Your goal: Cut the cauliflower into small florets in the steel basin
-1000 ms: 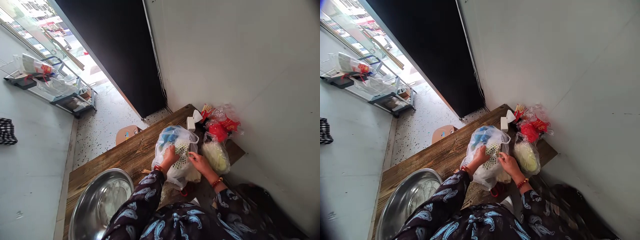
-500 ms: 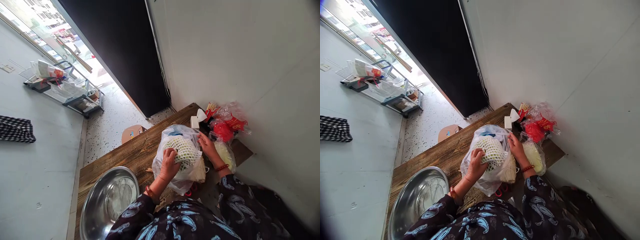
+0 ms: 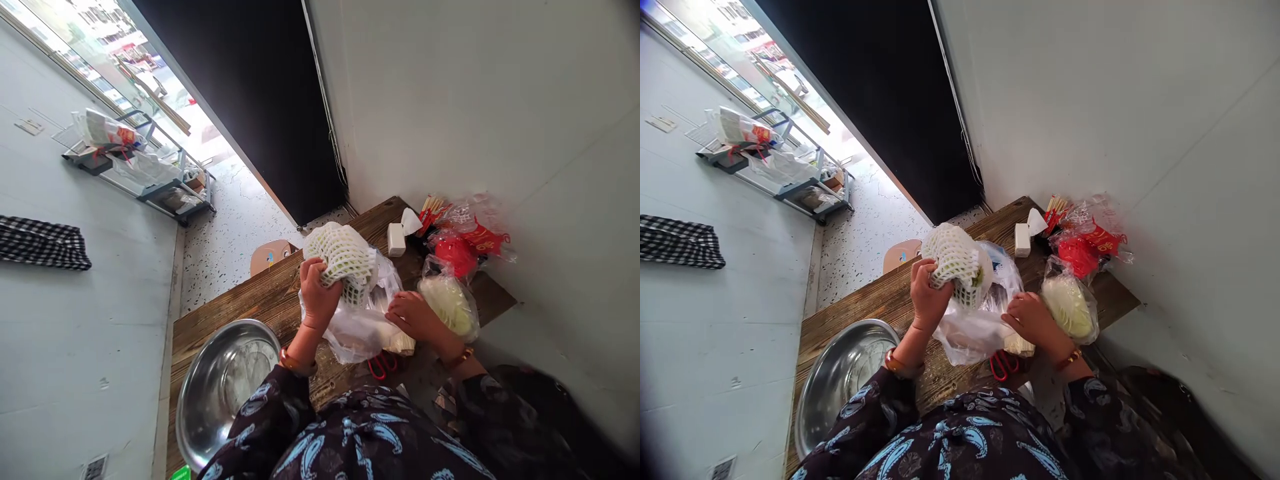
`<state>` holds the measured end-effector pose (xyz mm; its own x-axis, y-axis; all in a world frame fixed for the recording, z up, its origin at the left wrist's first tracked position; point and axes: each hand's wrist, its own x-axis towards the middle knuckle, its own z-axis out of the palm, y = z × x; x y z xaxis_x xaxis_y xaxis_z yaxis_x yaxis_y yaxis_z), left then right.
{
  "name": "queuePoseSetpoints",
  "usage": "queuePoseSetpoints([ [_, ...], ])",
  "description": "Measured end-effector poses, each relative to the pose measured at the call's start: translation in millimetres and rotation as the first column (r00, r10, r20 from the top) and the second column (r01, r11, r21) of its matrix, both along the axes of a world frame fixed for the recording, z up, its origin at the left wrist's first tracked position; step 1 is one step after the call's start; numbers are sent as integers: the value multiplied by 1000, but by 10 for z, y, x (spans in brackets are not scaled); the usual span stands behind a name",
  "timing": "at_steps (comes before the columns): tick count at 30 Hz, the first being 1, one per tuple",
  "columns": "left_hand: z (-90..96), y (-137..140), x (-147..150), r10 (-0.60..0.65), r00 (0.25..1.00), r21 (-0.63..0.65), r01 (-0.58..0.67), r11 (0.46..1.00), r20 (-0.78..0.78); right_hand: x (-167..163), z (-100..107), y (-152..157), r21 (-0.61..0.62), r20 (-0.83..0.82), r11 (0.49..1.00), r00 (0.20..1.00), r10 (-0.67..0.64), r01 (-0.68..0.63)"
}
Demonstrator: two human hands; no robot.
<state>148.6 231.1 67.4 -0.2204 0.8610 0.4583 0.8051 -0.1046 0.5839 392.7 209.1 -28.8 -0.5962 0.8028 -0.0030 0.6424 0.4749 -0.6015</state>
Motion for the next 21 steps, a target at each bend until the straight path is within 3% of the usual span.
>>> queuePoseSetpoints([
  [5, 12, 152, 19, 87, 951, 34, -101, 994, 297, -157, 141, -209, -6, -28, 997, 997, 73, -73],
  [8, 53, 215, 61, 94, 794, 5, -121, 993, 601, -396, 234, -413, -13, -115, 996, 989, 89, -91],
  [11, 188, 234, 72, 15, 614, 48, -87, 995, 789, -592, 234, -641, -52, -154, 975, 966, 208, -218],
  [13, 331, 220, 30, -48, 535, 93, -58, 994, 843, -643, 152, -757, -78, -99, 960, 960, 260, -268],
  [16, 564, 149, -136, -121, 460, 143, -12, 990, 879, -582, -38, -807, -127, 67, 964, 968, 244, -234],
  [18, 690, 58, -318, -123, 466, 161, -42, 986, 876, -475, -139, -756, -143, 140, 964, 959, 245, -226],
  [21, 808, -170, -647, -65, 490, 158, -150, 976, 869, -296, -171, -614, -116, 115, 976, 973, 200, -187],
])
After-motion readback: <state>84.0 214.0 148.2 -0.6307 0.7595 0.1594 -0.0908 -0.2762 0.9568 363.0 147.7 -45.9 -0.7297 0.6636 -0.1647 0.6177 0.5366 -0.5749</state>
